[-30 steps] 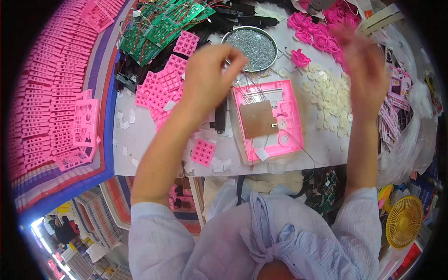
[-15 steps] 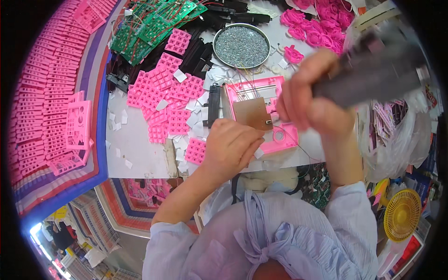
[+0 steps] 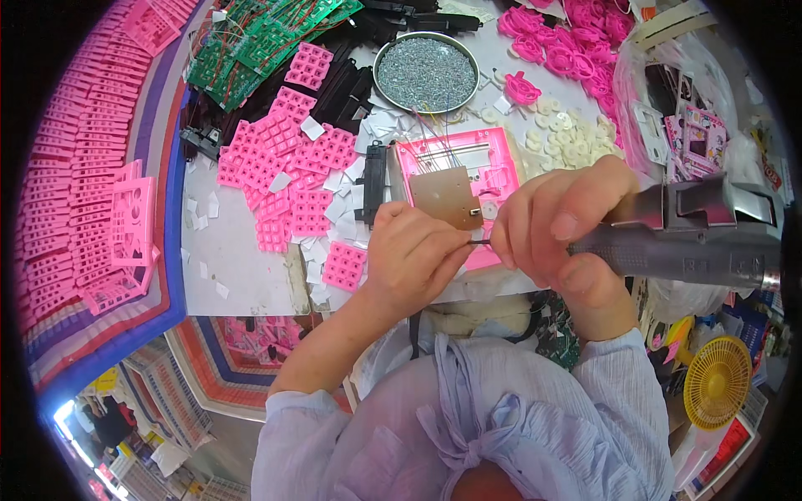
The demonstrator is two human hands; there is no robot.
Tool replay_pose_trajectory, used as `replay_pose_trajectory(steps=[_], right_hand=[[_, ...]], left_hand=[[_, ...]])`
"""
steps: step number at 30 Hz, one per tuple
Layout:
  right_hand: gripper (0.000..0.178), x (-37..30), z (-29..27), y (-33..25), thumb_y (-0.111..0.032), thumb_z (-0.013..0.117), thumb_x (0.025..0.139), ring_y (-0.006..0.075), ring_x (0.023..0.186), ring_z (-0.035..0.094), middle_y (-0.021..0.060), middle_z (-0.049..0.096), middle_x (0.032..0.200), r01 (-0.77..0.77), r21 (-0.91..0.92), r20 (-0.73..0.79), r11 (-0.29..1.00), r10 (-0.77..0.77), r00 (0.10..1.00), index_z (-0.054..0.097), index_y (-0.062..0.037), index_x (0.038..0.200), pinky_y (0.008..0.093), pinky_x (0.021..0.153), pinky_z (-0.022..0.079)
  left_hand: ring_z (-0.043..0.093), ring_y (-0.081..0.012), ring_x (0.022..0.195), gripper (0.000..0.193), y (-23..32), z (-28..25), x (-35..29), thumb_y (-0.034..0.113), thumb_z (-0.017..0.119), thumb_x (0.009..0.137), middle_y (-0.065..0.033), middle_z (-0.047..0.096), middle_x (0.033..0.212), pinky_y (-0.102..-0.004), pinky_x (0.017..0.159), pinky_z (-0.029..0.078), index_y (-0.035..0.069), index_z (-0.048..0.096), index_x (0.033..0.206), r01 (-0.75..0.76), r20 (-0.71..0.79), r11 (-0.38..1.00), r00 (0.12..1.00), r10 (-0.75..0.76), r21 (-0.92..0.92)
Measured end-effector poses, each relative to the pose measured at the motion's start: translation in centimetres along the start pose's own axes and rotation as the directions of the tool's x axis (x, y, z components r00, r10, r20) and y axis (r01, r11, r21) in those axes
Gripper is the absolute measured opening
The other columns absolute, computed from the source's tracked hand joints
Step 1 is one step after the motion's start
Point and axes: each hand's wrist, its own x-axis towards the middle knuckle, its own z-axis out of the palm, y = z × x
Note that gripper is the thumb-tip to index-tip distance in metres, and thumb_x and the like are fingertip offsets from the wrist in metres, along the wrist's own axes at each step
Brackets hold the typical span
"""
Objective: Assembling the internal electronic components and outer shell of a pink toy piggy bank.
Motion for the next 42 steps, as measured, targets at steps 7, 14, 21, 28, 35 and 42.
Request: replay_pose_trajectory(steps=[7, 14, 21, 28, 35, 42], right_hand=[[0.029, 0.4, -2.3, 3.4, -0.01, 0.072, 0.088, 0.0108, 0.062, 0.055, 0.0028, 0.057, 0.074, 0.079, -0.072, -0.053, 0.994, -0.083, 0.995, 0.053, -0.004, 0.109, 0.0273, 0.055, 0.046], [0.017, 2.0, -2.9, 6.6, -0.006, 0.071, 0.088, 0.0088, 0.069, 0.054, 0.002, 0.058, 0.082, -0.021, -0.057, -0.12, 0.998, 0.014, 0.993, 0.059, -0.0044, 0.1, 0.0258, 0.061, 0.045], [0.017, 2.1, -3.1, 7.5, -0.004, 0.066, 0.092, 0.0129, 0.058, 0.05, 0.0072, 0.055, 0.07, 0.053, -0.361, 0.076, 0.931, -0.027, 0.997, 0.049, -0.0041, 0.096, 0.033, 0.059, 0.048], [0.024, 2.6, -2.4, 4.8, -0.011, 0.068, 0.093, 0.0124, 0.056, 0.049, 0.0039, 0.052, 0.066, 0.04, -0.19, 0.038, 0.981, -0.033, 0.999, 0.049, -0.0065, 0.107, 0.0313, 0.052, 0.044], [0.031, 1.0, 0.2, 2.6, -0.025, 0.072, 0.094, 0.0124, 0.051, 0.047, -0.0018, 0.048, 0.057, 0.032, 0.098, 0.091, 0.995, -0.041, 0.995, 0.048, -0.0108, 0.108, 0.0303, 0.051, 0.042], [0.027, 0.1, 0.1, 3.3, -0.013, 0.07, 0.09, 0.0139, 0.065, 0.057, 0.0059, 0.058, 0.074, 0.009, 0.147, 0.103, 0.989, -0.024, 0.994, 0.05, -0.0037, 0.106, 0.0304, 0.061, 0.049]], left_hand=[[0.066, -0.0196, 0.083, 0.016, -1.3, -1.9, 0.8, 0.014, 0.079, 0.081, -0.0027, 0.072, 0.092, -0.04, 0.086, 0.04, 0.011, 0.066, 0.09, 0.124, 0.004, 0.986, 0.992, -0.125, 0.114], [0.067, -0.0183, 0.098, 0.022, -1.3, 0.4, -0.4, 0.015, 0.079, 0.079, -0.0026, 0.072, 0.109, -0.048, 0.103, 0.034, 0.01, 0.059, 0.087, 0.162, 0.154, 0.956, 0.967, -0.203, 0.245], [0.068, -0.017, 0.1, 0.022, -1.1, 0.5, -0.8, 0.014, 0.08, 0.077, -0.0015, 0.072, 0.111, -0.0513, 0.104, 0.031, 0.011, 0.061, 0.087, 0.179, 0.15, 0.947, 0.963, -0.224, 0.266], [0.07, -0.0169, 0.095, 0.017, -1.6, 0.8, -1.2, 0.013, 0.08, 0.08, -0.0003, 0.073, 0.104, -0.0638, 0.117, 0.016, 0.012, 0.067, 0.091, 0.108, 0.03, 0.968, 0.993, -0.118, 0.226], [0.071, -0.0168, 0.085, 0.016, -0.4, 0.5, -1.4, 0.012, 0.081, 0.079, 0.0004, 0.073, 0.091, -0.069, 0.118, 0.012, 0.011, 0.068, 0.088, 0.12, -0.008, 0.983, 0.993, -0.12, 0.141], [0.07, -0.0178, 0.082, 0.015, -0.7, 0.0, -1.6, 0.015, 0.081, 0.081, 0.001, 0.072, 0.087, -0.0665, 0.119, 0.015, 0.011, 0.067, 0.087, 0.085, -0.002, 0.988, 0.996, -0.085, 0.127]])
